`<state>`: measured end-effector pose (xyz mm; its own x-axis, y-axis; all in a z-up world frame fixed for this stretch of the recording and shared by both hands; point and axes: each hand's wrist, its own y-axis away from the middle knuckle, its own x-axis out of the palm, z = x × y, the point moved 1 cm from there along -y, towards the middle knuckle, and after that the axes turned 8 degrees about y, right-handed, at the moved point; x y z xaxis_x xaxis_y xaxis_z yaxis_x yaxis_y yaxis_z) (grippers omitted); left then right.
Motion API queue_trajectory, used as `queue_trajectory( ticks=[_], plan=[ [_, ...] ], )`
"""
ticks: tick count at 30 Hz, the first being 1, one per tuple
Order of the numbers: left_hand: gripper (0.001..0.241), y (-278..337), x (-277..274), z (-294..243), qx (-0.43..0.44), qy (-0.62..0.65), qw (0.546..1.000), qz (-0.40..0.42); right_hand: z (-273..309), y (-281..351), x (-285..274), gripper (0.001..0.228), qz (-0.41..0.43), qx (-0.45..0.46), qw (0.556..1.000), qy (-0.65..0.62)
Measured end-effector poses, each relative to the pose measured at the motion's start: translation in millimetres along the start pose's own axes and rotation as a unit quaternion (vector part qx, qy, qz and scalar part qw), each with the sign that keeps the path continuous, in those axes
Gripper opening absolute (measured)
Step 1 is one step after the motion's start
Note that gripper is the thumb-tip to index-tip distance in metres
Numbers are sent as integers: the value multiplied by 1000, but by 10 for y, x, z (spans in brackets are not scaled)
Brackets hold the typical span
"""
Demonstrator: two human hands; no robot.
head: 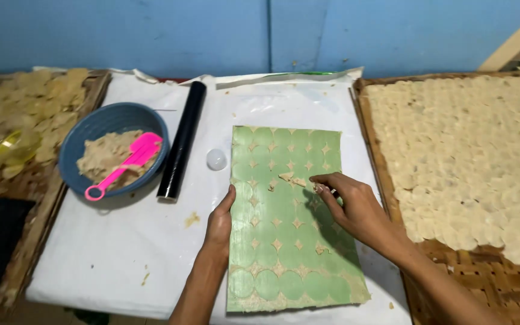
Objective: Preparing crackers by removing formed dough from a stencil and rolling new dough over it.
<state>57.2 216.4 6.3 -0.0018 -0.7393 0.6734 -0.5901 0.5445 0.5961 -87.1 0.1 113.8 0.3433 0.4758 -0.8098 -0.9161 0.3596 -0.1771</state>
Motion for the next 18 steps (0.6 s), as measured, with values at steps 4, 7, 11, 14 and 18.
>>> queue_trajectory(
  ticks=[4, 7, 11, 14, 18],
  plan=[
    [83, 761, 475, -260, 101, -99, 989, -36, 219, -91, 2, 27, 68, -52, 994, 64],
    [75, 657, 369, -268, 144, -161, 975, -49, 152, -209, 80, 25, 65, -62, 991, 94],
    [62, 235, 259, -98, 162, -181, 970, -33, 351, -498, 379, 24, 14, -124, 985, 123],
    [56, 195, 404, -97, 178, -255, 950, -30, 647, -865, 791, 24, -22, -209, 967, 142],
    [58, 21, 289, 62, 185, -302, 934, -40, 810, -1439, 1690, 43, -30, -272, 919, 283]
  ],
)
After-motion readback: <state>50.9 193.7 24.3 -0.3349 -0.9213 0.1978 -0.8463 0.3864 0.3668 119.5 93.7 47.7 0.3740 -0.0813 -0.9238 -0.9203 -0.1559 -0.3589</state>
